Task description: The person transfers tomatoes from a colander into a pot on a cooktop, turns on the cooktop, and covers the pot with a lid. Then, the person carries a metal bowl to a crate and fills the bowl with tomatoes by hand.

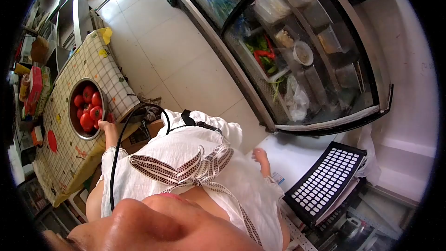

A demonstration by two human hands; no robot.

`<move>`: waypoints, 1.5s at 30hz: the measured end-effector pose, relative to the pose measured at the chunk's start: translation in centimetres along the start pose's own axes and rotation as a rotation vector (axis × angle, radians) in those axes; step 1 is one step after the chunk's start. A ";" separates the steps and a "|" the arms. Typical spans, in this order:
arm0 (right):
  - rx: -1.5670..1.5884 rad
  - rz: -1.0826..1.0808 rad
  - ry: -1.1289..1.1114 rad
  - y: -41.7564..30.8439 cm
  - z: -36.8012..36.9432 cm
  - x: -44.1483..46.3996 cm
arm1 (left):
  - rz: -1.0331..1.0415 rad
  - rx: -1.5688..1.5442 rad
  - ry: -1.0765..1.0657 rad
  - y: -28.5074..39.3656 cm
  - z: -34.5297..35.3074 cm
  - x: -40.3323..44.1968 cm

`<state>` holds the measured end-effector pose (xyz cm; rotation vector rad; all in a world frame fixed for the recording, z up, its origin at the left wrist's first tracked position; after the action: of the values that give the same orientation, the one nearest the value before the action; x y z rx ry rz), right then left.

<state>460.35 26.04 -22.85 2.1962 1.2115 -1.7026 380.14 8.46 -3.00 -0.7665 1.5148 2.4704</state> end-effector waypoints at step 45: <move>0.387 -0.725 0.351 -18.2 -8.7 -22.1 | -0.605 1.106 -1.349 -22.6 20.1 -38.4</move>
<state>454.22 31.47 5.92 2.5452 2.1321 -1.9634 414.69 42.11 5.28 0.5130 1.3236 0.8663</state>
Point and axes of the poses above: each hand's wrist, its own x-axis towards the middle knuckle, its own z-axis out of the palm, y = z × x, the point moved 9 cm from there along x, towards the middle knuckle, and after that the axes turned 9 degrees about -x, right-handed, at the moved point
